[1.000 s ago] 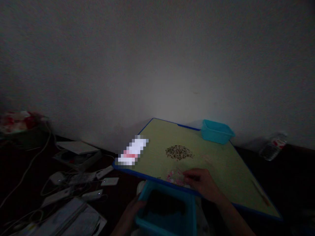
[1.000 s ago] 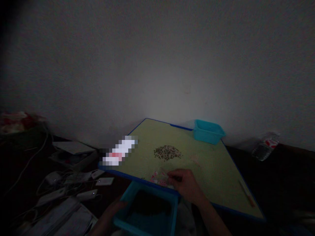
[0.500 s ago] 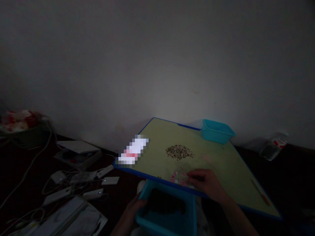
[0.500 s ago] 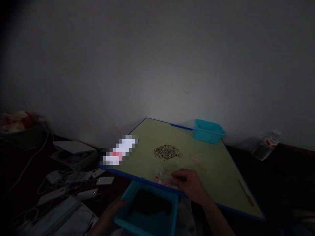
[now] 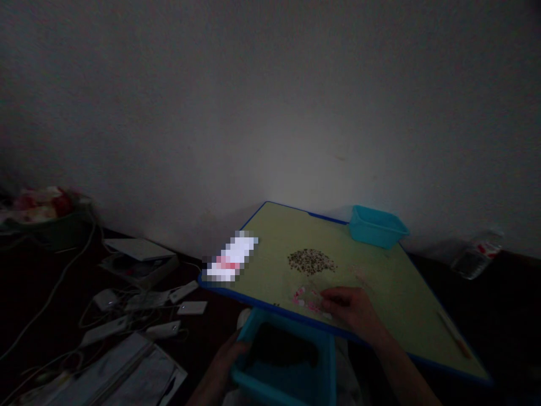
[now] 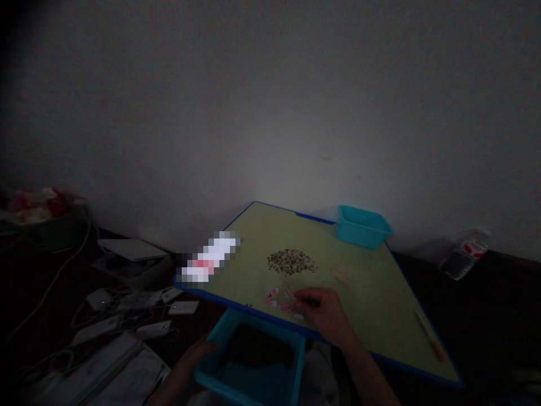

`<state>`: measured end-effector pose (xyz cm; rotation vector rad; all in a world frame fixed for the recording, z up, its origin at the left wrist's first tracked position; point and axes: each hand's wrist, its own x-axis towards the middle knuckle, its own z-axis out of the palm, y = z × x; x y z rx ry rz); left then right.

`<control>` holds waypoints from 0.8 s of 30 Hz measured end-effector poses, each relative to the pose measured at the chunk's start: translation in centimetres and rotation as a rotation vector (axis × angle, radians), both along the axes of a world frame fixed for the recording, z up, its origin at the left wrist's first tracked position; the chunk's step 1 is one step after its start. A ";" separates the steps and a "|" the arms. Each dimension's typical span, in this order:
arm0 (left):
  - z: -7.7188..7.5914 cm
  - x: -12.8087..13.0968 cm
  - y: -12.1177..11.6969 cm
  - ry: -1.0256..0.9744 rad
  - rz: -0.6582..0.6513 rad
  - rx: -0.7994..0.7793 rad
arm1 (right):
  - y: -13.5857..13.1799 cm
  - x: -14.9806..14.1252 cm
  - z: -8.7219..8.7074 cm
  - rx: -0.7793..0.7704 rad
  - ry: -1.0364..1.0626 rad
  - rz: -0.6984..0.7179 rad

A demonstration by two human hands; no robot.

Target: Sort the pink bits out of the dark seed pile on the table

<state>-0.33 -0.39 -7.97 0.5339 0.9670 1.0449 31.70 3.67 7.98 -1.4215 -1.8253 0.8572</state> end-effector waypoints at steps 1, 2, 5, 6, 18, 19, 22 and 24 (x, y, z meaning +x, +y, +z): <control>0.1 -0.2 0.1 0.000 0.008 -0.005 | 0.3 -0.4 0.0 0.000 0.001 -0.007; 0.2 -0.3 0.2 0.005 0.017 -0.006 | 0.6 -0.9 0.0 0.000 0.000 -0.006; 0.3 -0.8 0.3 0.023 0.040 -0.003 | 1.1 -2.4 0.1 -0.004 -0.009 0.036; 0.4 -0.9 0.3 0.031 0.041 0.007 | 1.2 -2.8 0.2 -0.010 -0.008 0.052; -0.6 -0.8 0.4 0.010 0.059 -0.002 | 0.6 -3.3 0.4 -0.047 0.023 0.076; -0.7 -0.7 0.4 -0.012 0.066 0.006 | 0.5 -3.3 0.5 -0.041 0.023 0.089; -0.6 -0.5 0.3 -0.047 0.058 0.034 | 0.3 -2.8 0.6 -0.023 0.012 0.116; -0.2 -0.4 0.2 -0.036 0.053 0.032 | 0.6 -2.0 0.5 -0.008 0.008 0.083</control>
